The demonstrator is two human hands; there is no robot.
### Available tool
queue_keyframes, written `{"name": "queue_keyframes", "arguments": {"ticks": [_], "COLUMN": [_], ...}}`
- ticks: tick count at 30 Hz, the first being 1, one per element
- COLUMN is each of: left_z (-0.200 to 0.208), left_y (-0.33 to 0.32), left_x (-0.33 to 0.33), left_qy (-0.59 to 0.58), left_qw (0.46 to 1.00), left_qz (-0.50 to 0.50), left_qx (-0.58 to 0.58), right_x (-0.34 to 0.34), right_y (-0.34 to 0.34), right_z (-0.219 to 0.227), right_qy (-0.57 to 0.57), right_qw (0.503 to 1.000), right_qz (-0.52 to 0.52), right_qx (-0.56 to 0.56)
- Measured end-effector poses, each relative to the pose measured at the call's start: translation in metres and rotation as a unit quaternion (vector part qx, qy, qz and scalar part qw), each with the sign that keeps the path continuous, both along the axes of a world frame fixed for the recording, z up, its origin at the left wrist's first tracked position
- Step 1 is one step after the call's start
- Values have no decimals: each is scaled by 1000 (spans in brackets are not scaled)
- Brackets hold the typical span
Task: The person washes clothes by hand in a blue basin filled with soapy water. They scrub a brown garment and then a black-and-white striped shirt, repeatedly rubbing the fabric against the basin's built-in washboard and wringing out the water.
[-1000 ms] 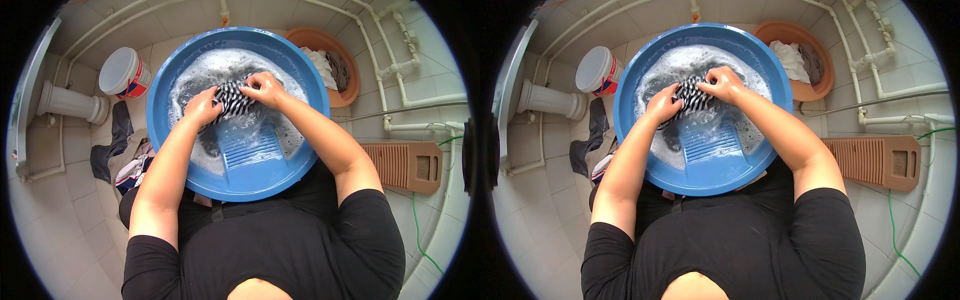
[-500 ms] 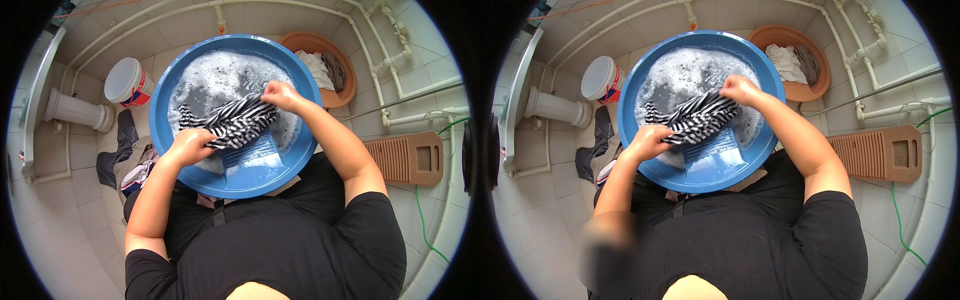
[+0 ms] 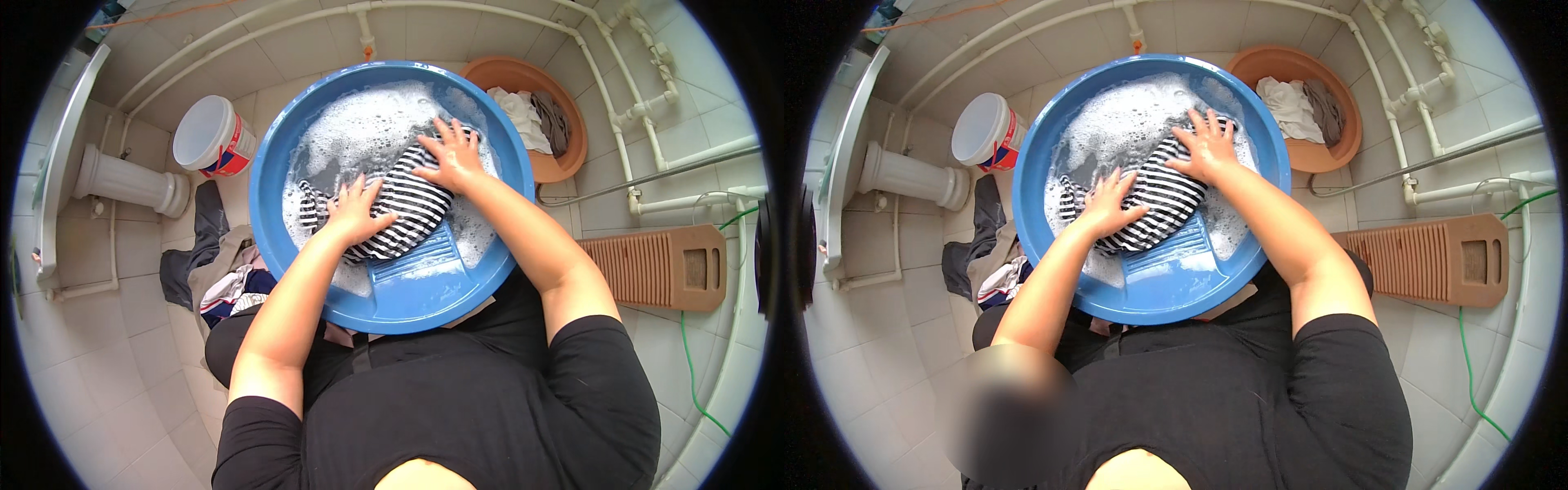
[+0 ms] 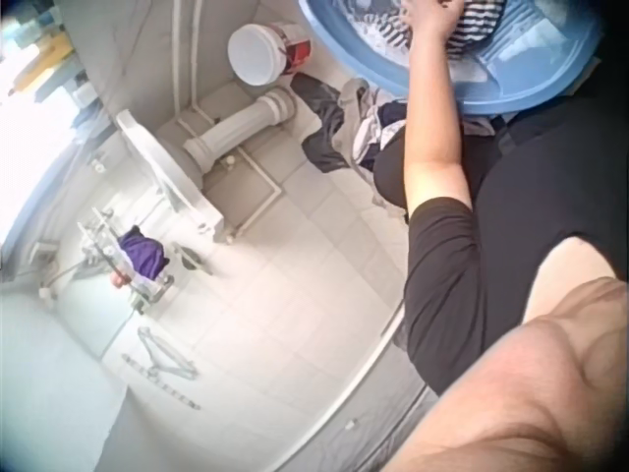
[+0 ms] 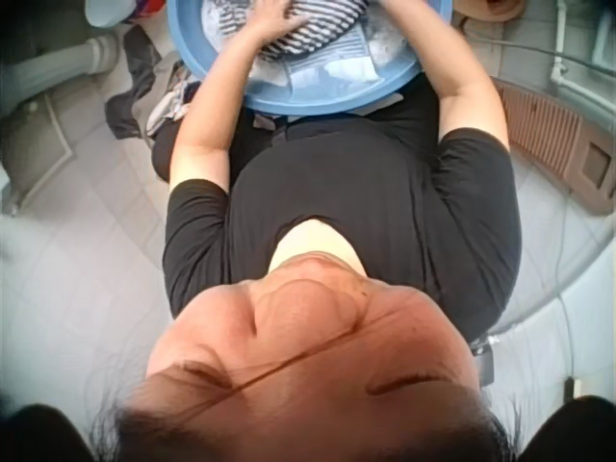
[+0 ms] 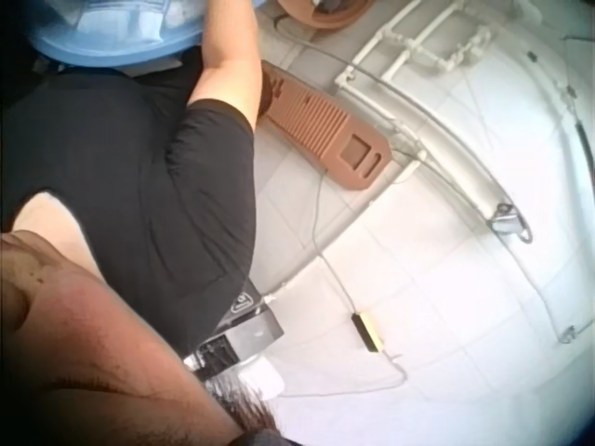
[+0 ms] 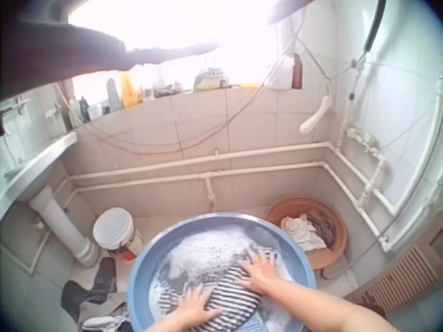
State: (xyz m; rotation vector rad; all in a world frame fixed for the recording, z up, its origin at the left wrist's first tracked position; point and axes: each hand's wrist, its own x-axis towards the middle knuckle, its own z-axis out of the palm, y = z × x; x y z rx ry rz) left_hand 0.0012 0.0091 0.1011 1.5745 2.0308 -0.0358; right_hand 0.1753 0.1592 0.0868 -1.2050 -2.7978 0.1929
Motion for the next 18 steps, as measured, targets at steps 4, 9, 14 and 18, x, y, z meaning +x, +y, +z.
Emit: {"name": "queue_keyframes", "arguments": {"ticks": [4, 9, 14, 18], "left_z": [-32, -56, -97, -125], "left_y": [9, 14, 13, 15], "left_x": [-23, -47, -67, -88], "left_qy": [-49, -89, -303, -250], "left_qw": [999, 994, 876, 936], "left_qz": [19, 33, 371, 234], "left_qx": [15, 46, 49, 84], "right_x": [-19, -29, -45, -47], "right_y": [7, 29, 43, 15], "right_z": [-25, -43, -54, 3], "right_qy": [-109, -32, 29, -40], "right_qw": [982, 930, 952, 975], "right_qz": [-19, 0, -19, -104], "right_qx": [-150, -365, -305, -190]}}
